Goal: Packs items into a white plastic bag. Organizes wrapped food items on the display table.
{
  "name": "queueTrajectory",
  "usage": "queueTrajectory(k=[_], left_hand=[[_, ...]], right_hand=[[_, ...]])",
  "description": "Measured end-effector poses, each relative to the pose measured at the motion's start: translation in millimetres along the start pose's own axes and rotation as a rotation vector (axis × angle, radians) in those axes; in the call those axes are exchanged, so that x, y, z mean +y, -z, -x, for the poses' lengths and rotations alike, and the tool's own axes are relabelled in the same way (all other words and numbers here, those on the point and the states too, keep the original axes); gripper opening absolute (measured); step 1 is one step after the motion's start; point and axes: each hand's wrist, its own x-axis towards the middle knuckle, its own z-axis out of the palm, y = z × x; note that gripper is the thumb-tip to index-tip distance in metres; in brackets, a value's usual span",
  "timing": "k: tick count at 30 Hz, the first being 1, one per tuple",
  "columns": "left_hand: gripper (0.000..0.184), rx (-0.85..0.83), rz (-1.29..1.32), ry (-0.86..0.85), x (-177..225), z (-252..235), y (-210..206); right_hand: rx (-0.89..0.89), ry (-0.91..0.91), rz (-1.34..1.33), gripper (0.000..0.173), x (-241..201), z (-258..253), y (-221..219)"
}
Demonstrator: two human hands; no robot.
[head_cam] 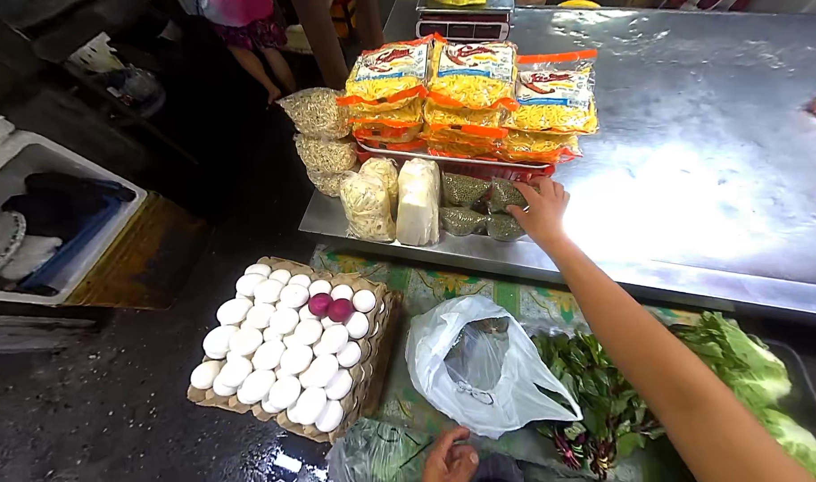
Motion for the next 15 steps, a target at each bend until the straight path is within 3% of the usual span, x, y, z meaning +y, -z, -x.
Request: queueTrajectory(k=[3, 5, 6, 8, 10, 11, 13, 15], left_hand=[[0.039, 0.003, -0.036, -0.117, 11, 2, -7], [0.034, 0.033, -0.094, -0.281, 22, -1, -14], [0.031, 0.067, -0.137, -0.382, 30, -7, -17], [0.026, 0.122, -0.220, -0.523, 48, -27, -20], [0.027, 0.065, -0.233, -0.423, 66, -54, -21], [0.028, 0.031, -0.232, -0.298, 70, -71, -20], [0.031, 0.067, -0.356, -0.100, 63, -104, -14], [0.047, 0.139, -0.593, 0.001, 58, -116, -3]], right_hand=[[0.029, -0.009, -0.111, 0.045, -13, 6, 21], [-0.051, -0.102, -0.326, 0.034, -46, 44, 52], [-0.174, -0.189, -0.435, 0.028, -65, 71, 67], [-0.585, -0.373, -0.606, 0.024, -88, 129, 67], [-1.029, -0.418, -0.599, 0.030, -96, 185, 25], [-1.120, -0.376, -0.547, 0.030, -100, 209, -3], [-1.073, -0.282, -0.451, 0.035, -108, 247, -52], [-1.018, -0.244, -0.365, 0.052, -116, 264, -81]])
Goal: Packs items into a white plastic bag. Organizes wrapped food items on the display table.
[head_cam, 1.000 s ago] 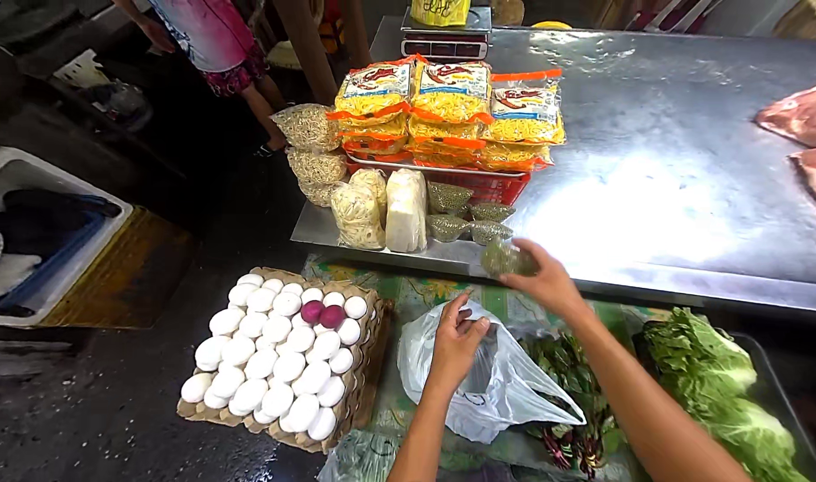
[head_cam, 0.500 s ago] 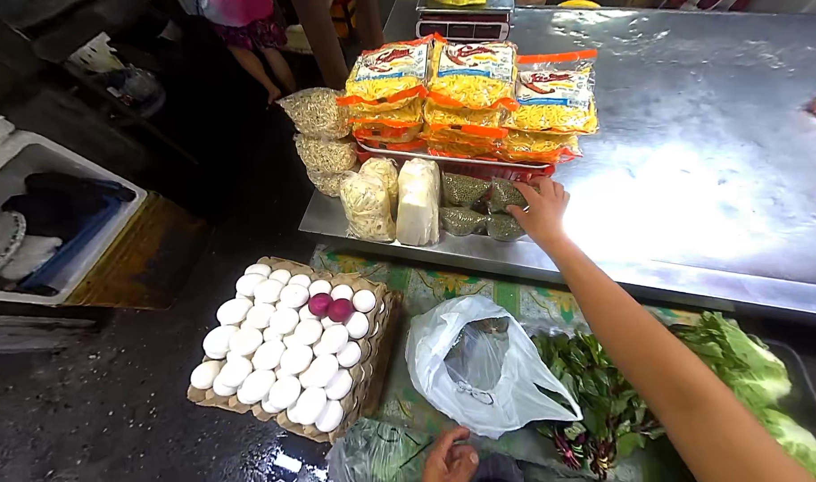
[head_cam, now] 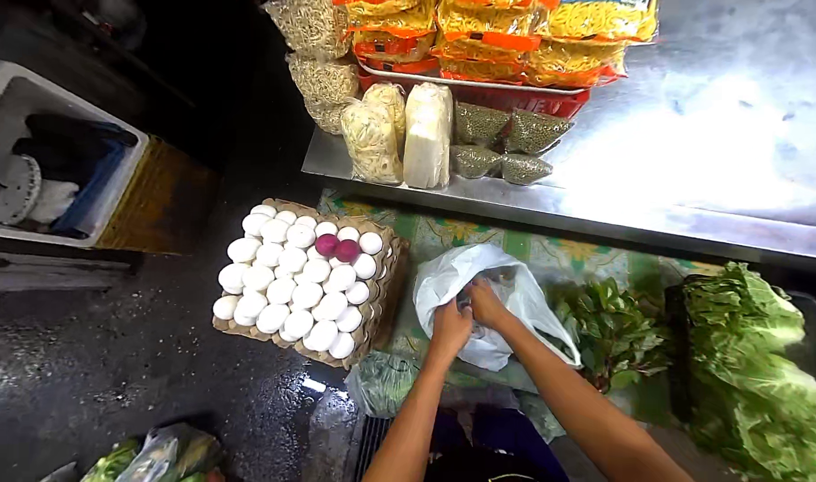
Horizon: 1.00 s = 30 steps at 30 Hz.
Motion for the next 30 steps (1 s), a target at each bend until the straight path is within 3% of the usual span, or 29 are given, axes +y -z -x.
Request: queueTrajectory(k=[2, 4, 7, 9, 13, 15, 17, 21, 24, 27, 30], left_hand=[[0.053, -0.091, -0.348, 0.108, -4, 6, 12], [0.045, -0.243, -0.611, 0.197, -6, 24, 14], [0.047, -0.263, -0.734, 0.181, -6, 39, 10], [0.045, -0.174, -0.597, 0.082, -13, 34, 7], [0.071, -0.077, 0.156, -0.152, -6, 9, 21], [0.072, -0.011, 0.395, -0.192, 8, 2, 34], [0.067, 0.036, 0.440, -0.212, 16, -7, 49], [0.041, 0.002, 0.424, -0.247, 37, -14, 65], [0.032, 0.064, 0.374, -0.397, 74, -23, 68], [0.033, 0.101, 0.314, -0.509, 121, -48, 78], [0.033, 0.153, 0.375, -0.492, 147, -76, 86]], right_hand=[[0.021, -0.090, 0.070, 0.060, -10, -5, -9], [-0.010, -0.191, 0.159, 0.071, -16, 1, -17], [0.068, -0.226, 0.255, 0.074, -10, 0, -35], [0.031, -0.197, 0.251, 0.075, -11, 3, -35], [-0.015, -0.142, -0.024, 0.081, 11, -6, -30], [0.039, -0.168, -0.191, 0.080, 18, 3, -24], [0.137, -0.152, -0.445, 0.082, 20, 26, -10], [0.272, 0.012, -0.976, 0.094, 7, 79, 34], [0.357, 0.059, -1.163, 0.094, -2, 95, 66], [0.460, 0.082, -1.106, 0.091, -13, 88, 110], [0.585, 0.104, -0.817, 0.087, -35, 66, 167]])
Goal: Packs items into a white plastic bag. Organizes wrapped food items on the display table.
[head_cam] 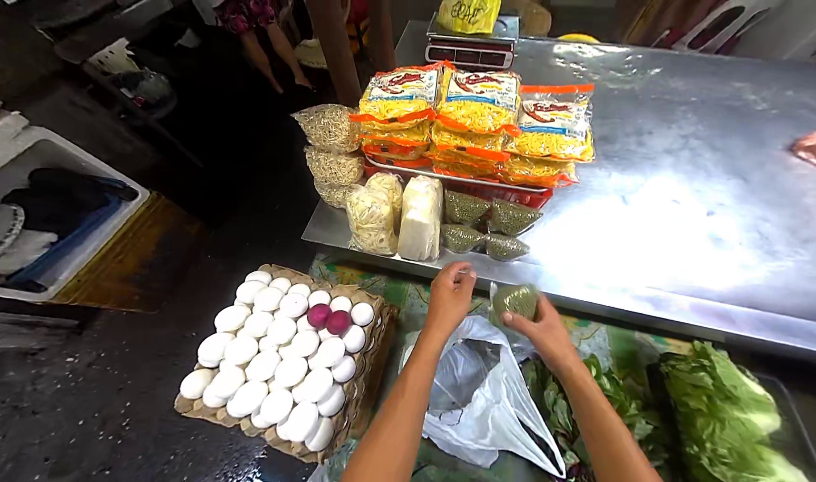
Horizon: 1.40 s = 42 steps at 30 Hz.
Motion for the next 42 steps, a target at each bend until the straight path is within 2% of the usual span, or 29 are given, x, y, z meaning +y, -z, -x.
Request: queueTrajectory(k=[3, 5, 8, 10, 13, 16, 19, 21, 23, 25, 28, 30, 33, 35, 38, 42], left_hand=[[0.032, 0.080, 0.086, 0.060, -3, -15, -3], [0.033, 0.094, 0.037, 0.091, -7, -17, -5], [0.039, 0.060, -0.090, 0.082, -11, -26, -10], [0.045, 0.040, -0.158, 0.033, -15, -35, -11], [0.049, 0.034, -0.243, -0.022, -17, -48, -10], [0.040, 0.072, -0.393, -0.048, -13, -59, -9], [0.031, 0.098, -0.566, -0.147, -15, -69, -7], [0.028, 0.098, -0.673, -0.207, -17, -77, -7], [0.029, 0.068, -0.710, -0.181, -15, -82, -6], [0.025, 0.089, -0.689, -0.197, -15, -83, -5], [0.021, 0.137, -0.566, -0.231, -19, -67, -9], [0.025, 0.159, -0.475, -0.214, -21, -56, -14], [0.024, 0.185, -0.334, -0.155, -25, -33, -19], [0.024, 0.175, -0.274, -0.061, -33, -14, -19], [0.027, 0.128, -0.246, 0.094, -51, -9, -16], [0.029, 0.112, -0.242, 0.145, -52, -26, -14]], right_hand=[[-0.061, 0.167, 0.323, 0.078, -50, -57, -6], [-0.139, 0.274, 0.555, 0.071, -73, -100, -21], [-0.177, 0.371, 0.867, 0.064, -76, -157, -49], [-0.143, 0.400, 0.930, 0.060, -74, -170, -59], [-0.108, 0.454, 0.914, 0.055, -69, -167, -64], [-0.116, 0.492, 0.929, 0.050, -66, -171, -60], [-0.168, 0.519, 0.918, 0.050, -66, -177, -51], [-0.156, 0.531, 0.816, 0.053, -66, -163, -43], [-0.068, 0.537, 0.682, 0.051, -61, -136, -38], [-0.018, 0.499, 0.653, 0.055, -52, -127, -42], [-0.022, 0.432, 0.688, 0.068, -37, -145, -51], [-0.021, 0.488, 0.648, 0.059, -31, -149, -52], [-0.006, 0.554, 0.534, 0.052, -23, -118, -50], [-0.043, 0.490, 0.534, 0.052, -9, -101, -49], [-0.123, 0.347, 0.574, 0.053, 12, -102, -59], [-0.094, 0.385, 0.540, 0.053, 16, -118, -67]])
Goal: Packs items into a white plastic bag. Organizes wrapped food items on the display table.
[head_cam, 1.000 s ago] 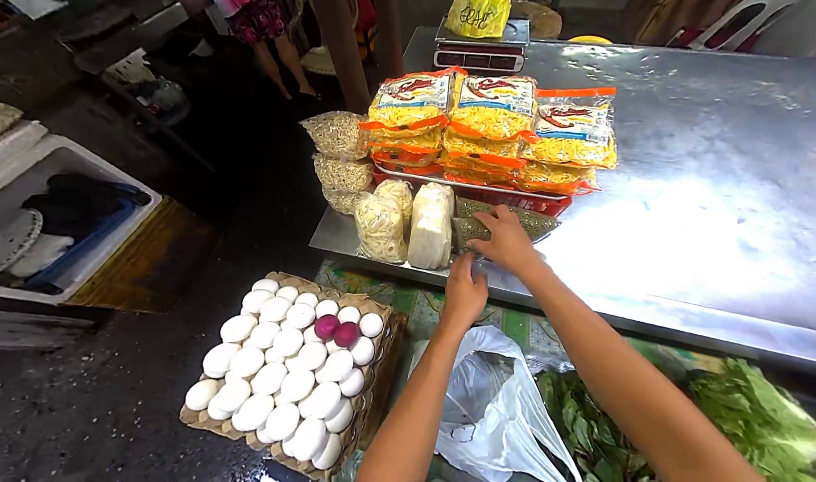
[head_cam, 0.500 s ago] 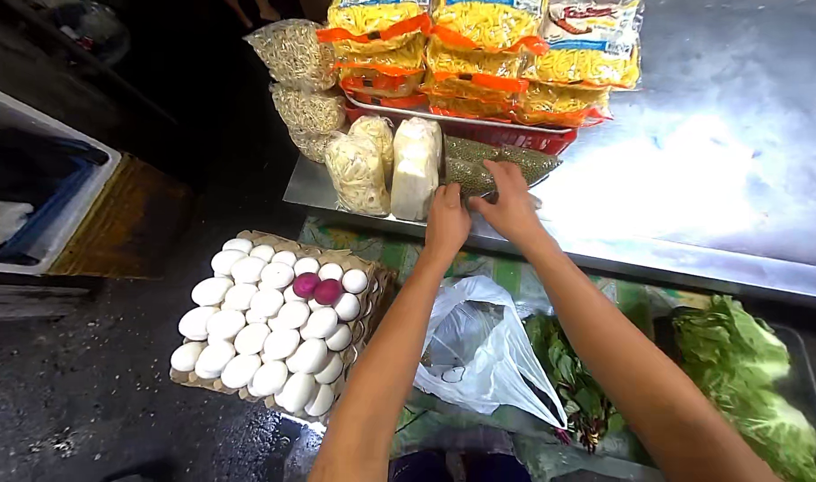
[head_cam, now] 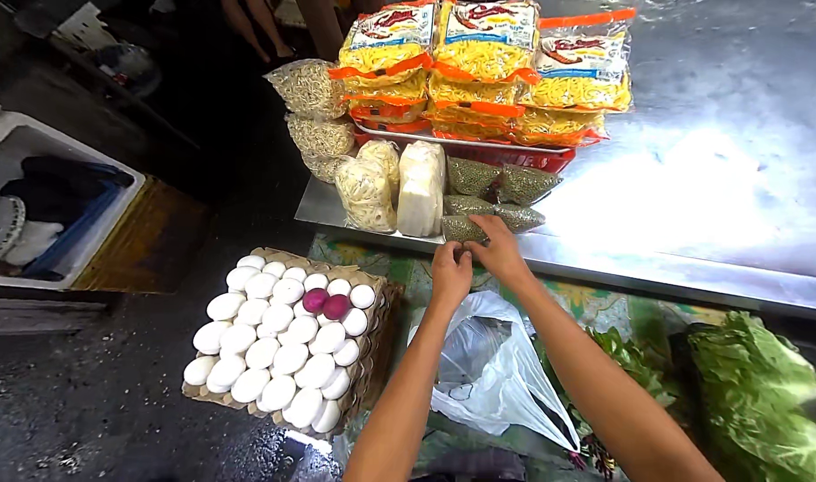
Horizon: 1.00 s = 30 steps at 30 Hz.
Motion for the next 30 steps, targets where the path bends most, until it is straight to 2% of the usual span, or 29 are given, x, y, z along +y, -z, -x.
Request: queueTrajectory(k=[6, 8, 10, 11, 13, 15, 17, 18, 20, 22, 24, 26, 28, 30], left_hand=[[0.024, -0.018, -0.065, 0.004, 2, -8, 6], [0.028, -0.001, -0.095, -0.018, 2, -4, 11], [0.033, 0.001, -0.091, -0.031, 2, -7, 15], [0.033, -0.004, -0.079, -0.018, 0, -10, 14], [0.032, -0.013, -0.085, 0.004, -1, -17, 14], [0.033, -0.016, -0.124, -0.007, 1, -11, 15], [0.033, -0.041, -0.164, -0.087, 3, 21, 14], [0.034, -0.113, -0.185, -0.134, -1, 46, 11], [0.041, -0.402, -0.249, -0.143, -25, 96, 0], [0.050, -0.751, -0.445, -0.083, -57, 151, -10], [0.053, -1.009, -0.642, -0.004, -85, 199, -18], [0.044, -1.097, -0.740, 0.022, -96, 229, -19], [0.036, -1.062, -0.767, 0.005, -94, 245, -11], [0.031, -0.997, -0.768, 0.002, -85, 246, 0]], right_hand=[[0.008, 0.058, -0.011, 0.062, 5, 6, 7], [0.047, 0.023, -0.054, 0.051, -3, 34, 22], [0.112, -0.073, -0.129, 0.025, -12, 75, 30], [0.099, -0.131, -0.120, 0.020, -13, 100, 26], [-0.049, -0.204, -0.078, 0.025, -4, 141, 4], [-0.314, -0.261, -0.066, 0.028, 21, 169, -28], [-0.610, -0.289, 0.016, 0.030, 50, 190, -51], [-0.740, -0.310, 0.082, 0.030, 57, 200, -55], [-0.948, -0.391, 0.210, 0.029, 51, 213, -49], [-1.081, -0.508, 0.318, 0.034, 37, 223, -34], [-1.192, -0.536, 0.449, 0.032, 36, 227, -30], [-1.145, -0.557, 0.488, 0.031, 30, 221, -29], [-1.002, -0.524, 0.421, 0.033, 21, 219, -35], [-0.917, -0.408, 0.304, 0.036, 30, 221, -57]])
